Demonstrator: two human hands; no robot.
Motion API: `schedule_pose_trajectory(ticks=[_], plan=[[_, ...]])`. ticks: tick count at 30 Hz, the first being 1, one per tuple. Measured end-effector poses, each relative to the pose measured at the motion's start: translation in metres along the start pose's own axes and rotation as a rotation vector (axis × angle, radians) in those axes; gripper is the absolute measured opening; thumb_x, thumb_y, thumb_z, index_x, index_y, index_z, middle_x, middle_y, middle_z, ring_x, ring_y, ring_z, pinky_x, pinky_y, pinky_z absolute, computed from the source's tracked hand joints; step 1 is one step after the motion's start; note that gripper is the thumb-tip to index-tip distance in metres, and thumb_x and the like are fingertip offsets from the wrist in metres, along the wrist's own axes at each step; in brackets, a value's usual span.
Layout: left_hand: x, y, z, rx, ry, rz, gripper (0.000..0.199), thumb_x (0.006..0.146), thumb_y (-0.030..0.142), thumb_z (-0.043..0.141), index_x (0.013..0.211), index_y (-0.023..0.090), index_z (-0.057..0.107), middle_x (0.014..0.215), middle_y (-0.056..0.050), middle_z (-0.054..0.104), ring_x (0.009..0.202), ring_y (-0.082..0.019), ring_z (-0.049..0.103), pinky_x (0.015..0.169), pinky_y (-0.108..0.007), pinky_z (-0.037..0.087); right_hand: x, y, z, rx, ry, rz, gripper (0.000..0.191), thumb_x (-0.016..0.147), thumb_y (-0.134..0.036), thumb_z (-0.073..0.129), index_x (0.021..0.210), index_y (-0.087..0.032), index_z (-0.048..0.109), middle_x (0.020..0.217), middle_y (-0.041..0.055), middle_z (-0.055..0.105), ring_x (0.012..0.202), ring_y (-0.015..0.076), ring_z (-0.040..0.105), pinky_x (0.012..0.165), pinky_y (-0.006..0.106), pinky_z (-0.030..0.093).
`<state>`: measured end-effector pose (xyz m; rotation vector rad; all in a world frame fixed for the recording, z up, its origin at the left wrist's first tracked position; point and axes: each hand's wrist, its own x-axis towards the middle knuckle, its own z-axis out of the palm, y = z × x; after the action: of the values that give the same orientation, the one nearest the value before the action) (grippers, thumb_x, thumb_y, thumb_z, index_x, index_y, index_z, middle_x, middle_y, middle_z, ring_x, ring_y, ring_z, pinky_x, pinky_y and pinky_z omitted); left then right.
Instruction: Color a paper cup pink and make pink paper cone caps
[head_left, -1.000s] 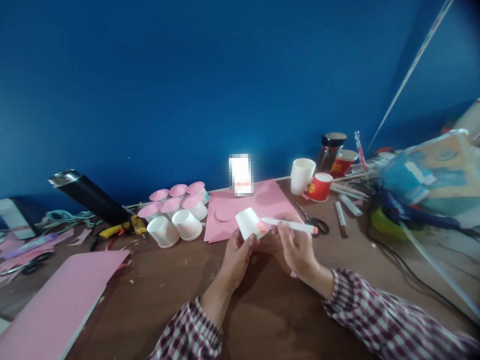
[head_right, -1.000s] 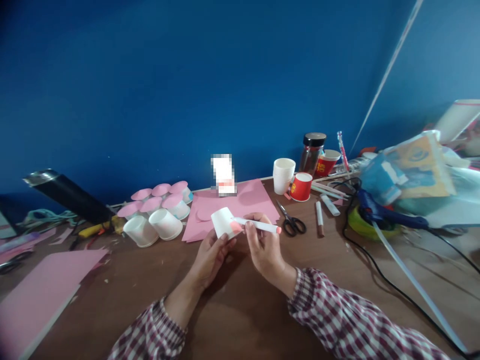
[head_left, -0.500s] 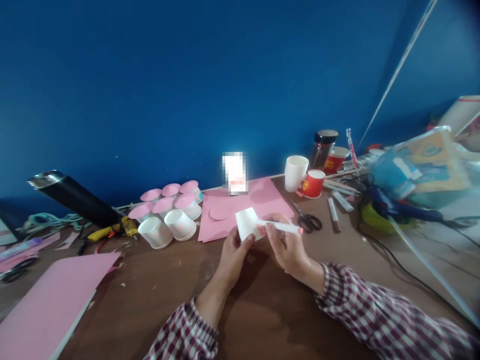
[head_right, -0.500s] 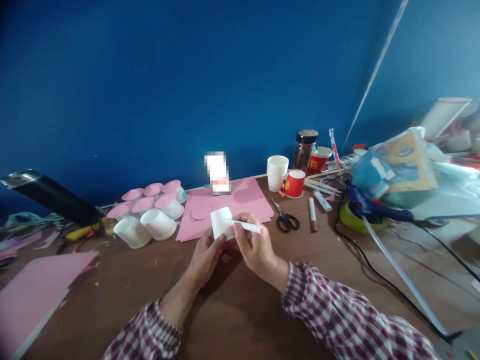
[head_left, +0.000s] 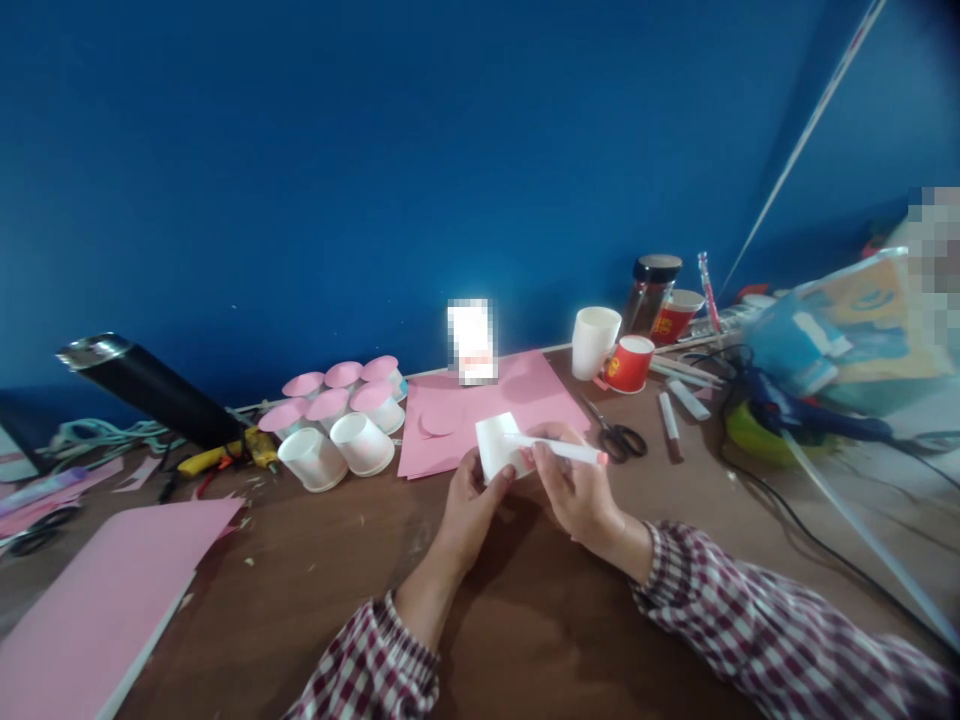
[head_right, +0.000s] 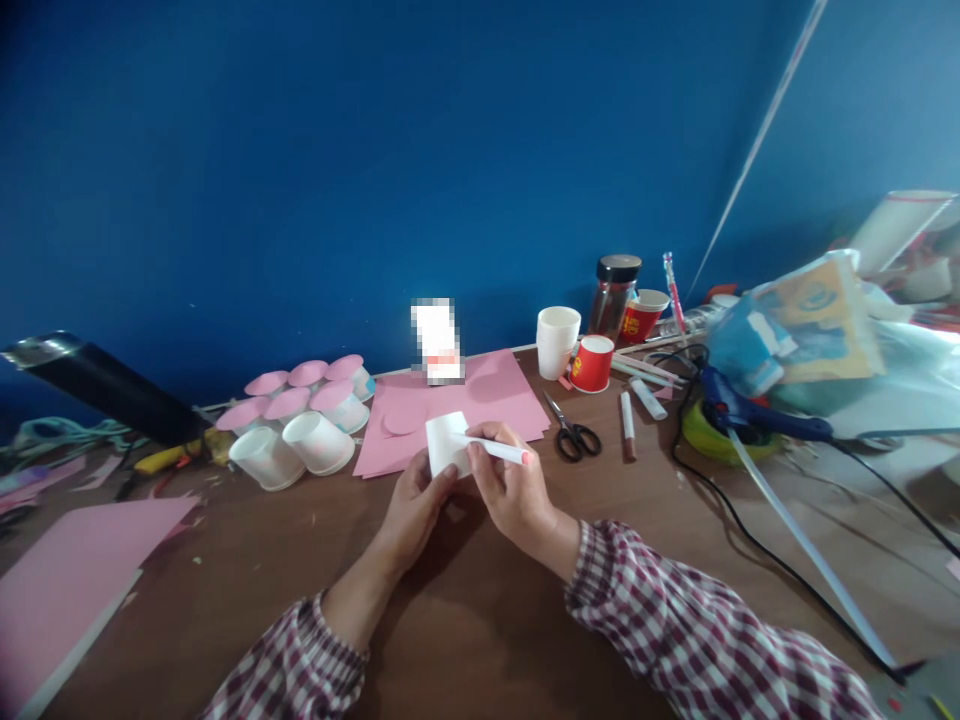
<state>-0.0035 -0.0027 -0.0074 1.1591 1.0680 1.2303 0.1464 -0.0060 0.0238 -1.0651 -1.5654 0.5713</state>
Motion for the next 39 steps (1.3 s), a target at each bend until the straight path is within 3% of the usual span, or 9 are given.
schedule_pose_trajectory(ticks=[28, 39], plan=[[-0.0002, -0.0005, 0.0025, -0.065, 0.043, -0.005, 0.045, 0.074, 0.041, 0.073, 0.112, 0.017, 0.063, 0.107, -0.009, 0.069, 0.098, -0.024, 0.061, 0.087, -0.033, 0.046, 0.0017, -0.0054, -0.0011, -0.047, -0.026, -0.013, 0.016, 0.097, -0.030, 0.045, 0.091, -0.020, 0.056, 0.073, 0.0026, 0.062, 0.068, 0.0166, 0.062, 0.064, 0.027, 0.051], [0.0001, -0.0033, 0.0001, -0.061, 0.032, -0.014, 0.046, 0.077, 0.042, 0.071, 0.114, 0.017, 0.061, 0.107, -0.009, 0.069, 0.096, -0.024, 0.062, 0.086, -0.034, 0.047, -0.0008, 0.0005, 0.0012, 0.020, 0.015, 0.000, 0.013, 0.096, -0.030, 0.047, 0.097, -0.020, 0.055, 0.082, 0.0052, 0.065, 0.075, 0.0184, 0.064, 0.070, 0.030, 0.052]])
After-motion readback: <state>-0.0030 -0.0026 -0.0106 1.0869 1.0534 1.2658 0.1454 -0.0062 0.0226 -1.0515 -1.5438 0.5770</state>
